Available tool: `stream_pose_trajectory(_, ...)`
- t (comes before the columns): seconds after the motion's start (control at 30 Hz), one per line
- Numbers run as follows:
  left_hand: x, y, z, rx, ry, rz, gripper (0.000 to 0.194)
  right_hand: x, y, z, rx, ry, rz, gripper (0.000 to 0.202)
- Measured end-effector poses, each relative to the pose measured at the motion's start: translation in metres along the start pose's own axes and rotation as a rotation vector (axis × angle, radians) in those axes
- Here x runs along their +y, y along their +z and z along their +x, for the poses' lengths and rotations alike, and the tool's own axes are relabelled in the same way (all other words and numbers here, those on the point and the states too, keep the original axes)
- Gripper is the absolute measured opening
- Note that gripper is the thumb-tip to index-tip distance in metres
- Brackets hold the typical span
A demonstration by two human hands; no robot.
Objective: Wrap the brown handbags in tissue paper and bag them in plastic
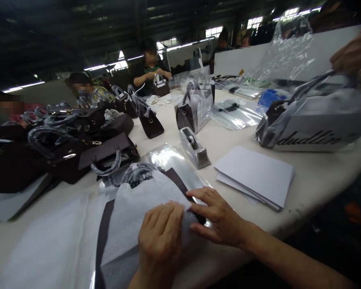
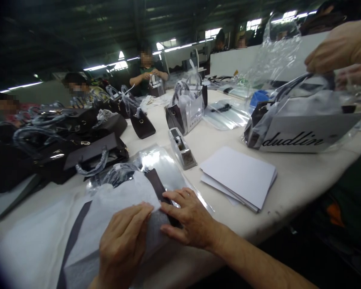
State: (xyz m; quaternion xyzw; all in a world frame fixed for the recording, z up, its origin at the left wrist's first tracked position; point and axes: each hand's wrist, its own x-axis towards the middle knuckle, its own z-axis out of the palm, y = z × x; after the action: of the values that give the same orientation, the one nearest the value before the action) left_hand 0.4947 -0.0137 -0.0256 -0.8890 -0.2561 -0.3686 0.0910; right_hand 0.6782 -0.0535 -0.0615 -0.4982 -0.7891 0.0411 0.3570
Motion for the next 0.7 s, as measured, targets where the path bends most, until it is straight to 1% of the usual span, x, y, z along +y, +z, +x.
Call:
stream_pose_trajectory(0.1,0.002,0.004,-0.004,-0.041,0.058,0.007,0.022,0.001,0.001,-0.001,0.007,0.019,0.014,0.037)
stream_pose_trajectory(0.23,0.003,0.006,-0.016,-0.07,0.137,0.002,0.02,0.004,0.004,-0.002,0.009,0.032,0.03,0.038)
stream_pose_trajectory(0.3,0.003,0.004,-0.021,-0.083,0.153,-0.01,0.021,0.006,0.005,-0.001,0.017,0.035,0.049,0.038)
stream_pose_trajectory(0.37,0.003,0.001,-0.025,-0.126,0.161,-0.015,0.023,0.007,0.004,-0.001,0.022,0.028,0.081,0.036)
stream_pose_trajectory(0.47,0.002,-0.001,-0.028,-0.164,0.165,-0.003,0.026,0.005,0.0,0.0,0.05,0.009,0.076,0.043)
stream_pose_trajectory(0.5,0.003,-0.001,-0.028,-0.159,0.161,0.004,0.026,0.003,-0.001,0.0,0.064,-0.022,0.045,0.046)
stream_pose_trajectory(0.57,0.004,0.0,-0.029,-0.137,0.151,0.016,0.025,0.002,-0.003,0.0,0.065,-0.131,-0.024,0.048)
stream_pose_trajectory(0.63,0.005,0.0,-0.03,-0.107,0.116,0.025,0.026,0.002,-0.001,0.001,0.028,-0.252,-0.065,0.043)
stream_pose_trajectory(0.7,0.004,-0.001,-0.033,-0.072,0.05,0.041,0.026,0.003,0.002,0.0,0.002,-0.301,-0.069,0.039)
